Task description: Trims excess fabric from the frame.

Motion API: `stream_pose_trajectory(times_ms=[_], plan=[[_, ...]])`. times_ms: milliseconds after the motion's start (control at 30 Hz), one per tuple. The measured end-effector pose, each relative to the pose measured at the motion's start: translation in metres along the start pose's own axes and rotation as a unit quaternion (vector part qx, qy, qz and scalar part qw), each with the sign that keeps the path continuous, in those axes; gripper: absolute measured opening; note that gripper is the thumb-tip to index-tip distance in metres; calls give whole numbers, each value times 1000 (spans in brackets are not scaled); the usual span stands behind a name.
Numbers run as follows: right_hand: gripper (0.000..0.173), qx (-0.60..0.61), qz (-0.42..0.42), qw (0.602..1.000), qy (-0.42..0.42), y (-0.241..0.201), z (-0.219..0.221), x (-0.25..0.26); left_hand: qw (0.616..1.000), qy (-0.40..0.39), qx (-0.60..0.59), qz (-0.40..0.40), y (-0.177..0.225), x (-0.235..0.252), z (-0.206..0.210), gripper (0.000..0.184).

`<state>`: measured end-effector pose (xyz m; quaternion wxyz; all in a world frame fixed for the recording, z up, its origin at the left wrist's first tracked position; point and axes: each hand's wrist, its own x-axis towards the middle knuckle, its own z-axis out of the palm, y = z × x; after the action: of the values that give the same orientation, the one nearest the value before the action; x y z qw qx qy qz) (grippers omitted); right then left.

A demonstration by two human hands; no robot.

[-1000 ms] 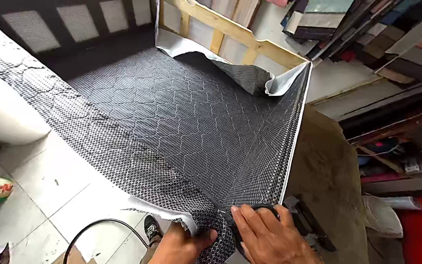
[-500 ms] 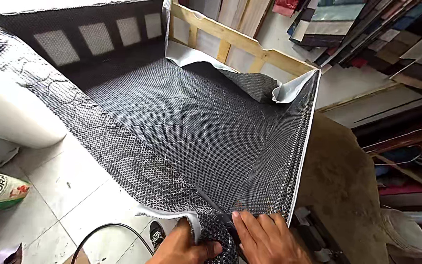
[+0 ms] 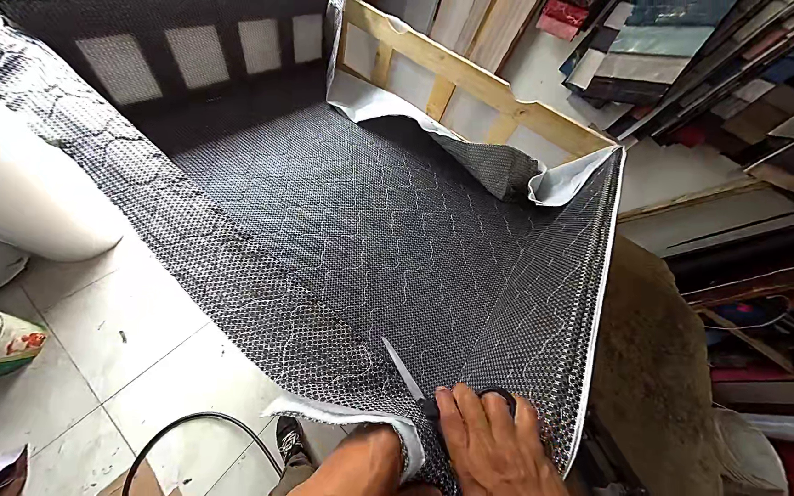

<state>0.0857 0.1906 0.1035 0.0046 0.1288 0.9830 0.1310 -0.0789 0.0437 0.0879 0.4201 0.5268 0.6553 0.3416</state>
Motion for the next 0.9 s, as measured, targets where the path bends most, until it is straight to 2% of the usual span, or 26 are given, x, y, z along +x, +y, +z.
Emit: stream_pose_trajectory(times_ms=[100, 233, 333, 467, 600, 733, 900], plan=[[43, 10, -6, 1000, 27, 3, 5, -6, 999, -12, 26, 25, 0, -2, -7, 38], [51, 58, 35, 998, 8, -6, 4, -5, 998, -25, 32, 55, -2, -5, -12, 34], [44, 37, 29, 999, 21, -14, 6, 15, 996, -26, 39, 72, -2, -7, -18, 35], [44, 51, 26, 997, 52, -11, 9, 7, 992, 5, 22, 127, -5, -13, -24, 31], [38, 36, 24, 993, 106, -19, 13, 38, 989, 2, 33, 142, -7, -13, -24, 33], [35, 94, 0, 989, 118, -11, 23, 24, 988, 6, 16, 153, -12, -19, -30, 35], [39, 105, 21, 984, 143, -23, 31, 50, 985, 10, 21, 174, -11, -21, -32, 34]])
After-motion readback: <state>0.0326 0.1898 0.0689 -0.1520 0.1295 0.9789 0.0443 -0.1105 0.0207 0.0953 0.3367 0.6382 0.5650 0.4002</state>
